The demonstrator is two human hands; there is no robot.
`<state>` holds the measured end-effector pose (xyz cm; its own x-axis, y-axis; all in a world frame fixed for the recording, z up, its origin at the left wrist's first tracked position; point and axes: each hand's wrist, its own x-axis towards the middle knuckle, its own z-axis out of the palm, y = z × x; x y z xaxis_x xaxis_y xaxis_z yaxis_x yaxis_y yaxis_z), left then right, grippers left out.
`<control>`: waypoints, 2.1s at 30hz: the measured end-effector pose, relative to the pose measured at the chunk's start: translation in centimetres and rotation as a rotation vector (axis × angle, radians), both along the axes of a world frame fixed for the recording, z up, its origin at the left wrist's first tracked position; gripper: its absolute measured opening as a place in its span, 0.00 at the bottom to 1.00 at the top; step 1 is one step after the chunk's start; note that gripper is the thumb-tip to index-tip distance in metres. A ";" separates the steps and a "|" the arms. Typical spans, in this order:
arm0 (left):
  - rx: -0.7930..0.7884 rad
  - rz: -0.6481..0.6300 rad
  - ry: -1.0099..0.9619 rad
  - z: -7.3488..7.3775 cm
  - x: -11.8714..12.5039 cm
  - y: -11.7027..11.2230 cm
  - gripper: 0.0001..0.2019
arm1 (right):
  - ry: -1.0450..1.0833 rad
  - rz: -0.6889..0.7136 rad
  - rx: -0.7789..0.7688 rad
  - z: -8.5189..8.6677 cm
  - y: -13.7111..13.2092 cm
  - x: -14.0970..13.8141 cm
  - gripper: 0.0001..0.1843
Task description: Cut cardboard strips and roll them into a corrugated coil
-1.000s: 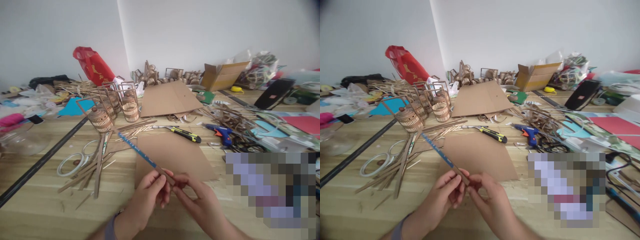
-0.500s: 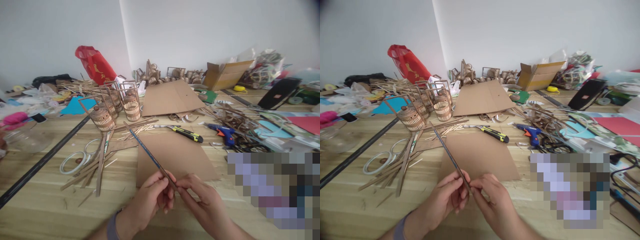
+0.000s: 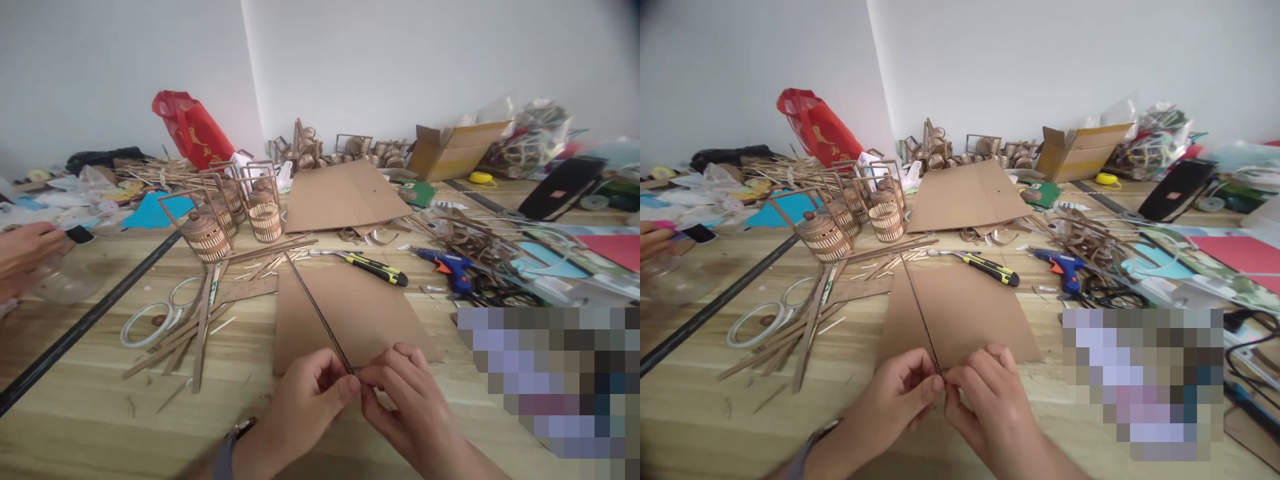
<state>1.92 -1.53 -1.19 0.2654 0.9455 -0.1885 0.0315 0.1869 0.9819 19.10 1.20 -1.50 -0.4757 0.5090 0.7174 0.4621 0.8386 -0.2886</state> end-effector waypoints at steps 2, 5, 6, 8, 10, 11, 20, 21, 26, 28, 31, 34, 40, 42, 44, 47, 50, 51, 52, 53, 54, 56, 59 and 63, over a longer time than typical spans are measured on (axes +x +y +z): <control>0.008 -0.008 0.000 -0.2 0.0 -0.1 0.27 | -0.020 0.002 0.012 0.0 0.0 0.0 0.10; 0.029 -0.011 0.013 -0.6 0.0 0.0 0.25 | -0.040 0.013 0.017 0.0 0.1 0.1 0.09; 0.044 -0.006 0.031 -0.7 0.0 0.0 0.25 | -0.044 0.013 0.012 0.0 0.2 0.1 0.09; 0.073 0.003 0.074 -0.7 0.0 0.0 0.24 | -0.043 0.009 0.004 0.0 0.2 0.1 0.09; 0.093 0.005 0.096 -0.5 0.0 0.0 0.24 | -0.045 0.011 0.004 0.0 0.3 0.1 0.10; 0.099 0.003 0.095 -0.5 0.0 0.0 0.23 | -0.044 0.015 0.006 0.0 0.3 0.1 0.10; 0.116 0.011 0.151 -0.2 0.3 -0.1 0.20 | -0.041 0.042 -0.010 -0.6 0.5 0.4 0.08; 0.120 0.010 0.149 -0.2 0.3 -0.1 0.19 | -0.042 0.043 -0.010 -0.5 0.5 0.4 0.08; 0.141 0.014 0.180 -0.2 0.4 -0.1 0.18 | -0.052 0.042 -0.013 -0.3 0.7 0.4 0.08; 0.188 0.022 0.264 -0.2 0.4 -0.2 0.17 | -0.050 0.043 -0.007 -0.3 0.7 0.4 0.08; 0.282 0.027 0.379 -0.2 0.4 -0.5 0.15 | -0.055 0.049 -0.009 -0.5 0.8 0.4 0.08; 0.317 0.017 0.420 -0.3 0.4 -0.5 0.13 | -0.066 0.062 -0.026 -0.6 0.8 0.4 0.08; 0.323 0.012 0.453 -0.4 0.5 -0.5 0.10 | -0.066 0.083 -0.045 -0.7 1.0 0.3 0.07; 0.318 0.009 0.466 -0.3 0.6 -0.6 0.10 | -0.068 0.088 -0.050 -0.7 1.0 0.4 0.07; 0.310 0.004 0.483 -0.1 0.7 -0.7 0.10 | -0.068 0.094 -0.064 -0.7 1.0 0.5 0.07; 0.314 0.000 0.515 0.0 0.9 -0.8 0.09 | -0.068 0.091 -0.095 -0.8 1.0 0.7 0.07; 0.351 -0.002 0.572 -0.2 1.1 -0.9 0.08 | -0.068 0.091 -0.133 -0.8 1.0 0.8 0.06; 0.374 -0.001 0.596 -0.3 1.1 -0.9 0.08 | -0.061 0.096 -0.144 -0.8 1.0 0.8 0.06; 0.400 0.002 0.621 -0.3 1.2 -1.0 0.08 | -0.052 0.102 -0.150 -0.7 1.0 0.8 0.06; 0.430 0.007 0.646 -0.4 1.2 -1.0 0.07 | -0.041 0.107 -0.151 -0.7 1.0 0.7 0.06; 0.462 0.011 0.670 -0.5 1.2 -1.1 0.07 | -0.032 0.111 -0.148 -0.6 1.0 0.6 0.07; 0.524 0.023 0.721 -0.6 1.3 -1.2 0.08 | -0.027 0.114 -0.137 -0.5 0.9 0.5 0.07; 0.592 0.037 0.792 -0.6 1.3 -1.3 0.08 | -0.032 0.108 -0.124 -0.6 0.7 0.4 0.08; 0.636 0.040 0.849 -0.6 1.3 -1.3 0.08 | -0.029 0.103 -0.113 -0.7 0.7 0.4 0.08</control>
<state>3.26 -2.87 -1.81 0.2454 0.9405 0.2349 0.7581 -0.3372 0.5582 19.53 1.87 -2.17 -0.5494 0.5333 0.6432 0.3848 0.8448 -0.3718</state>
